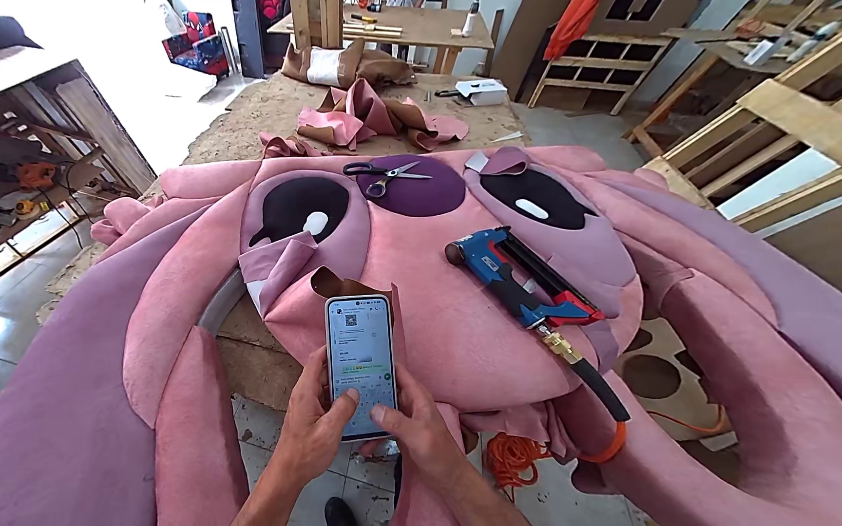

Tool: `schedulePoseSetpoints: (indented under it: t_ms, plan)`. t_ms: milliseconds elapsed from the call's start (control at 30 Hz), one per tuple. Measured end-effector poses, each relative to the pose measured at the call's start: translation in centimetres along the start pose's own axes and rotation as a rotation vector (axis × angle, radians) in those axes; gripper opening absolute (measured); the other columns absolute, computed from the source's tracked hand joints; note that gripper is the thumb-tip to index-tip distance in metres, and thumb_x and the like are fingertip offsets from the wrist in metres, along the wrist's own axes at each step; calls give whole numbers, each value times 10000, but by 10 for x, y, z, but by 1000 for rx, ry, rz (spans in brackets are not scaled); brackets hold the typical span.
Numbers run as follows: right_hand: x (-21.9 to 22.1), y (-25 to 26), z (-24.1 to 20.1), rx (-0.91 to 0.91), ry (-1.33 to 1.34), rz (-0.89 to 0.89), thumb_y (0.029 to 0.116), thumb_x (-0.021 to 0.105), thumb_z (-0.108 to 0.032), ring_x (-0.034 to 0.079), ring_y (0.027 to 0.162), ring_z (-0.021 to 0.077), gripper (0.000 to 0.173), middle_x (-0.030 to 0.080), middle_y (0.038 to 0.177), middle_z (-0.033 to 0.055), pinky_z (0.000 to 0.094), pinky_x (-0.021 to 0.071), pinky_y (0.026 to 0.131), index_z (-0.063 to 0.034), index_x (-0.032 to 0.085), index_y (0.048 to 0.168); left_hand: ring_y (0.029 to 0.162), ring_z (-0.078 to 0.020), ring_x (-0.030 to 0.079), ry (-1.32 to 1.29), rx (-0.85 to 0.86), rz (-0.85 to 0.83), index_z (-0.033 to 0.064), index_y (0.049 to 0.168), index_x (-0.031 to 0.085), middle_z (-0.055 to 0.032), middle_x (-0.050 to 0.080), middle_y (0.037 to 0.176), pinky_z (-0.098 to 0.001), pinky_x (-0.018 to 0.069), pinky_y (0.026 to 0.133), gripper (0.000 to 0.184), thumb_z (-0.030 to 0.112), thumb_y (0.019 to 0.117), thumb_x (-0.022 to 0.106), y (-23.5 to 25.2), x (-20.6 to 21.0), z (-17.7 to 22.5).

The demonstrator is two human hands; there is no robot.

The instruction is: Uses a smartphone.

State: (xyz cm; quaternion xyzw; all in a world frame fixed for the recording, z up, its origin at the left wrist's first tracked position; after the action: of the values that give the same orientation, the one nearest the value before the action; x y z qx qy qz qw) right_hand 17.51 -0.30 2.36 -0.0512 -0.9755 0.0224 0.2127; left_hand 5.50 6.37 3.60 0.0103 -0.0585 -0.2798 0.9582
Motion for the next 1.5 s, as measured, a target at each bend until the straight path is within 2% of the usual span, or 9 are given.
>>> schedulePoseSetpoints:
  t_ms: [100, 267, 467, 667, 767, 933, 1067, 1367, 1500]
  plan:
    - [4, -1, 1, 31, -52, -29, 908, 594, 19, 737, 1015, 312, 609, 681, 1228, 171, 441, 672, 712, -21, 362, 1470, 999, -240, 735, -46, -12, -14, 59, 1448, 451, -131, 729, 1136, -382, 628, 848, 562, 128, 901, 565, 0, -4, -1]
    - [1, -1, 2, 21, 38, -41, 941, 456, 0, 738, 1004, 320, 533, 685, 1213, 182, 462, 662, 676, -33, 385, 1468, 999, -254, 737, -71, -12, -36, 59, 1439, 450, -148, 728, 1139, -390, 631, 844, 554, 104, 899, 564, 0, -1, 0]
    - [4, -2, -1, 20, -36, -43, 918, 560, 23, 738, 1015, 308, 600, 681, 1231, 168, 450, 672, 711, -17, 351, 1480, 1001, -247, 730, -114, -10, -53, 47, 1456, 450, -160, 723, 1129, -393, 617, 863, 581, 90, 878, 498, 1, -4, -2]
    - [-7, 0, 1, -15, 90, 51, 1049, 356, -139, 756, 898, 299, 380, 717, 1113, 196, 433, 649, 581, -16, 532, 1362, 1009, -251, 735, -73, -21, -68, 59, 1458, 432, -135, 725, 1158, -404, 631, 848, 626, 99, 855, 593, 0, 3, 0]
    - [-5, 0, 1, -41, 100, 12, 1044, 379, -163, 750, 921, 287, 392, 708, 1133, 191, 433, 650, 604, -14, 520, 1379, 942, -253, 756, -24, -1, 33, 68, 1425, 468, -128, 749, 1091, -385, 653, 795, 544, 105, 913, 648, 0, 3, 0]
    - [-4, 0, 2, -37, 134, -29, 1033, 426, -210, 743, 963, 301, 414, 696, 1168, 200, 438, 650, 624, -22, 500, 1395, 955, -254, 748, -58, 7, 6, 63, 1427, 475, -147, 741, 1100, -389, 640, 808, 525, 90, 911, 567, 0, 1, -3]
    - [-4, -1, 2, -32, 142, -45, 1035, 445, -259, 742, 972, 305, 442, 693, 1184, 200, 436, 649, 630, -35, 488, 1412, 1004, -257, 734, -82, -20, -42, 59, 1446, 455, -152, 726, 1146, -400, 625, 848, 604, 67, 848, 541, 1, 1, -4]
    - [0, 0, 2, -48, 124, -77, 1022, 499, -299, 736, 980, 295, 496, 687, 1187, 185, 438, 651, 659, -29, 453, 1435, 907, -237, 764, 26, -46, 94, 81, 1405, 478, -111, 761, 1050, -374, 662, 773, 573, 150, 884, 706, -1, 0, -3]
    - [-2, -1, 2, -57, 152, -75, 1025, 498, -296, 738, 988, 305, 493, 687, 1200, 199, 439, 650, 650, -44, 449, 1446, 982, -242, 743, -40, -31, -17, 63, 1443, 452, -124, 736, 1129, -393, 639, 823, 629, 172, 854, 644, 0, 1, -3]
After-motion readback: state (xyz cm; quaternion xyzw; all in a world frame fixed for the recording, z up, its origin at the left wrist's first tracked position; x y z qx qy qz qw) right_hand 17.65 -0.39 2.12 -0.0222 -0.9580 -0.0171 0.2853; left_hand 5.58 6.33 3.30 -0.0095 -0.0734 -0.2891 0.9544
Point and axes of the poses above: each hand's wrist, its own y-axis towards the middle knuckle, its own x-axis out of the palm, z = x × y, the point moved 9 cm from there along y, towards the middle knuckle
